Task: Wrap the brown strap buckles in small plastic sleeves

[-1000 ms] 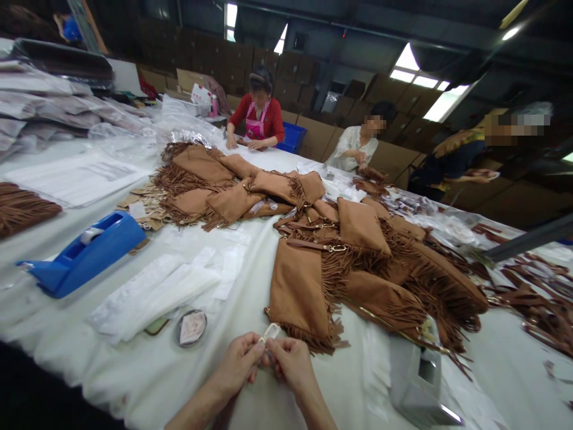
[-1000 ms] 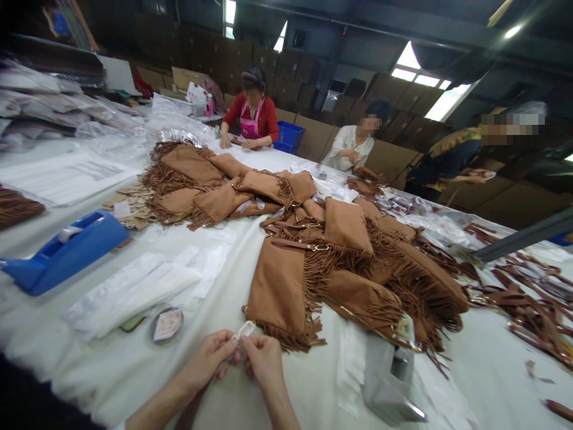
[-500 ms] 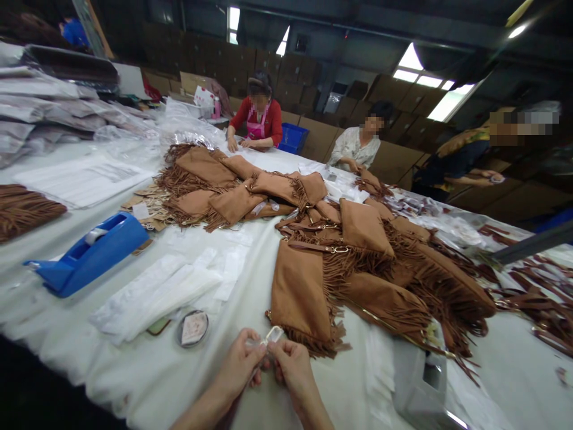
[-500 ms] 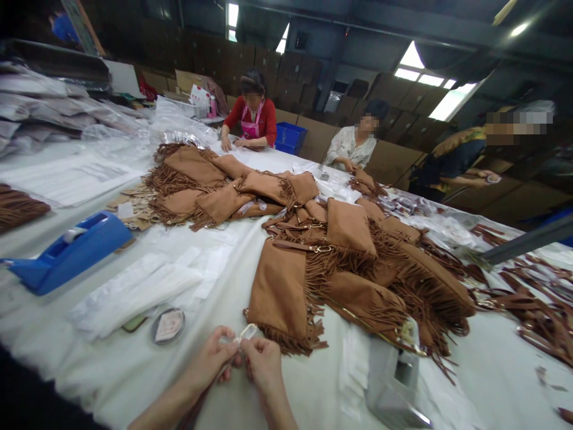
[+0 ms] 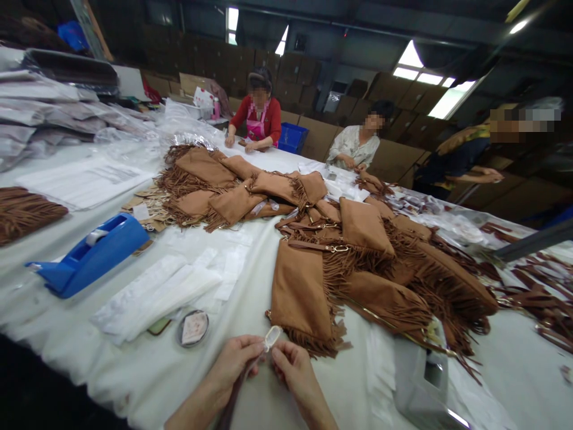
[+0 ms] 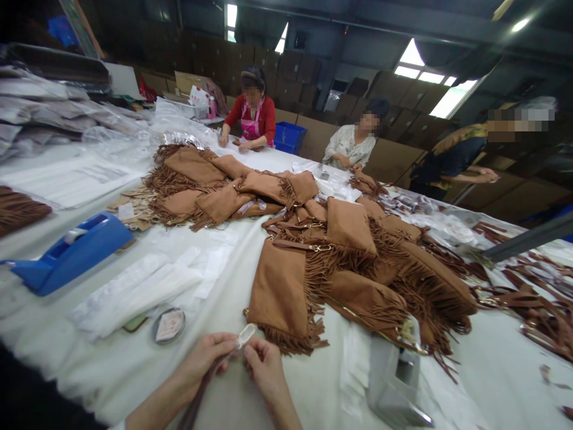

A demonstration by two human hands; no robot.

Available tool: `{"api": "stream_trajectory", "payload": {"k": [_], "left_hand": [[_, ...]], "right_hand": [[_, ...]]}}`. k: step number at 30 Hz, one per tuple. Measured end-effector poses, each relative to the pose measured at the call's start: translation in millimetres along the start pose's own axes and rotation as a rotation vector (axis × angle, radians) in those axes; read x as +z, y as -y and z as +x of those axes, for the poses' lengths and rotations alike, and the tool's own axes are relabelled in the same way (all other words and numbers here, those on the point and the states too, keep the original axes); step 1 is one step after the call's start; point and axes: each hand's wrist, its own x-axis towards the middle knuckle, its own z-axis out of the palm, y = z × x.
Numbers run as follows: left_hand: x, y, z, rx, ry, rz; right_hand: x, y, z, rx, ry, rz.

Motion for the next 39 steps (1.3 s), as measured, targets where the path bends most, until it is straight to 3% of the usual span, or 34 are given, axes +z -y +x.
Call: {"api": "stream_trajectory", "payload": {"k": [3,6,9,11,19,24,29,32,35,39], "left_hand": [[0.9,-1,-2,-0.016,0.013,-0.061],[2.7,-1,-3,0.028,-0.066,-0.010],[2.8,1,-3,0.100,-0.148,0.088],[2.7,3,-3,0.138,-0.169,0.159],[9.2,7,-9,0.256,-0.130,0.326],[6.4,7,-5,0.160,-0.023,-0.036],[-2.5,4,5,-0.119,0.272,-0.397],[-6.9,5,8,-0.144,0.332,-0.433],[-12.6,9,9,-0.098,0.268,-0.282],[-20.2,14,10,-0.041,0.191,-0.125]], "right_hand": [[-2,1,-2,-0.068,-0.092,-0.127],[-9,1,-6,-0.104,-0.287,-0.231],[-15,0,-13,-0.056,-0.458,-0.160],[-13,0,-18,0.026,-0.470,-0.033],[24,8,-9,0.163,-0.085,0.522],[20,12,0,0.257,0.037,0.905],[12,14,10,0.280,0.293,1.106],[16,12,13,0.306,0.309,1.040],[10,15,4,0.315,0.176,0.687],[-42,54,-22,0.132,-0.080,0.094]]}}
